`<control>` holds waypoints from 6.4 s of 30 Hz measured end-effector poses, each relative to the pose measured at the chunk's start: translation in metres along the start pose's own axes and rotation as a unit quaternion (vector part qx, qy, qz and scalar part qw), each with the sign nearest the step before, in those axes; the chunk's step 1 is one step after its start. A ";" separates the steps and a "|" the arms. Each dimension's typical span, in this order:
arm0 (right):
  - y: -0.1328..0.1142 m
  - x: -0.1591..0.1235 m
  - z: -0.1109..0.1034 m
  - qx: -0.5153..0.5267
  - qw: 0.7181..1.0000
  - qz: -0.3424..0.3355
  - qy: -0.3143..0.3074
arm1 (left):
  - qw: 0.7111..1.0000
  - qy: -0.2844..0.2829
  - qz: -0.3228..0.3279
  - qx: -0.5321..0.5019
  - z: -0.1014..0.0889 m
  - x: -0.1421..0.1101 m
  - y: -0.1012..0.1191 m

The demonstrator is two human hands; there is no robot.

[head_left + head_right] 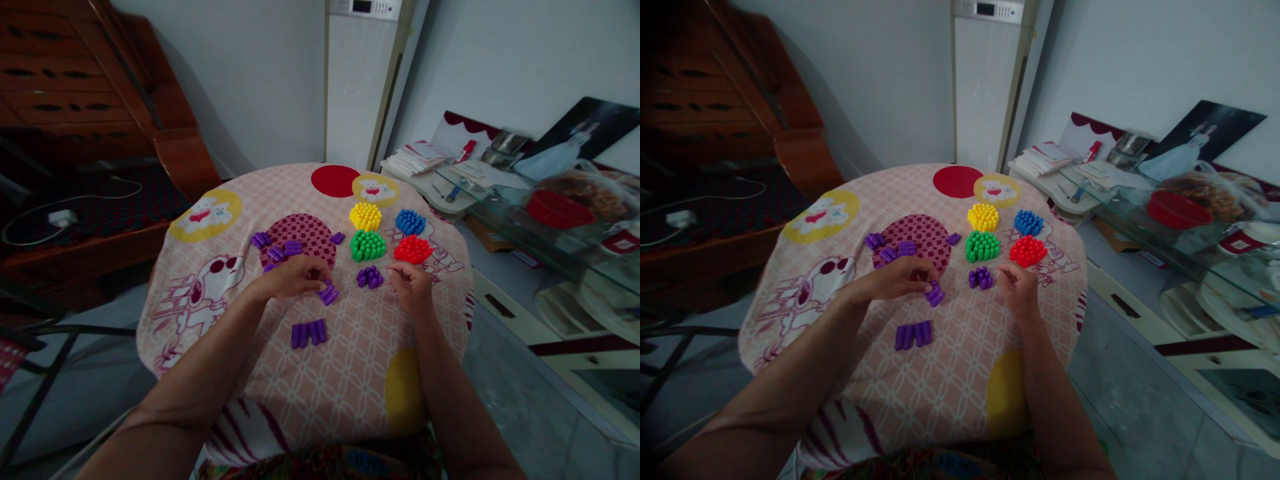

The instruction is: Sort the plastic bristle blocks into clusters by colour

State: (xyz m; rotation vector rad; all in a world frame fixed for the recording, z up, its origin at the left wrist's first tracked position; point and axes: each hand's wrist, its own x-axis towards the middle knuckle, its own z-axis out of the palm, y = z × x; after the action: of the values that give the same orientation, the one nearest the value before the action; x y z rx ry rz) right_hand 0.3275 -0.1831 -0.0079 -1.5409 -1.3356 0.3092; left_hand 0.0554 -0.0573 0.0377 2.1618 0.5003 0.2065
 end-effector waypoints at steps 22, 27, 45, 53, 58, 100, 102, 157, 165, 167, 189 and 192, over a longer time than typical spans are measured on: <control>-0.001 -0.001 0.003 -0.005 1.000 -0.001 -0.014 | 0.974 0.154 -0.005 0.166 0.056 0.036 0.030; -0.001 -0.002 0.003 -0.006 1.000 0.000 -0.012 | 0.983 -0.042 -0.030 0.178 0.025 0.007 0.031; -0.001 0.000 0.004 -0.018 1.000 -0.023 -0.002 | 0.986 -0.152 0.010 0.067 0.020 0.000 0.022; 0.010 0.000 0.005 -0.018 1.000 0.004 0.017 | 0.982 0.175 -0.070 0.020 0.039 0.030 0.010; 0.011 0.001 0.005 -0.022 0.999 0.010 0.023 | 0.970 0.227 -0.084 0.023 0.051 0.040 0.008; 0.005 0.002 0.004 -0.042 0.999 0.004 0.023 | 0.886 0.383 -0.116 0.235 0.001 0.024 -0.015; 0.006 0.002 0.004 -0.041 0.999 0.005 0.024 | 0.913 0.357 -0.063 0.187 0.023 0.037 -0.002; -0.012 -0.003 0.006 0.098 0.993 0.052 0.048 | 0.989 0.139 0.057 0.009 0.050 0.018 0.045; -0.020 -0.003 -0.007 0.172 0.975 0.104 -0.090 | 0.984 0.177 -0.019 0.013 0.063 0.020 0.044; -0.024 -0.006 -0.009 0.198 0.955 0.129 -0.182 | 0.981 0.194 -0.022 0.005 0.067 0.022 0.044; -0.006 -0.010 -0.019 0.102 0.966 0.093 -0.220 | 0.962 0.272 0.004 -0.014 0.014 0.008 0.023; -0.003 -0.008 -0.014 0.108 0.967 0.100 -0.210 | 0.955 0.297 -0.005 0.024 0.003 0.003 0.018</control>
State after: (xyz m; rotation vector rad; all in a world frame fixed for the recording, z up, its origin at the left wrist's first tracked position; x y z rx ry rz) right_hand 0.3335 -0.1975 -0.0025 -1.4751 -1.4114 0.9216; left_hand 0.0640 -0.0675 0.0499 2.1240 0.8574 0.8612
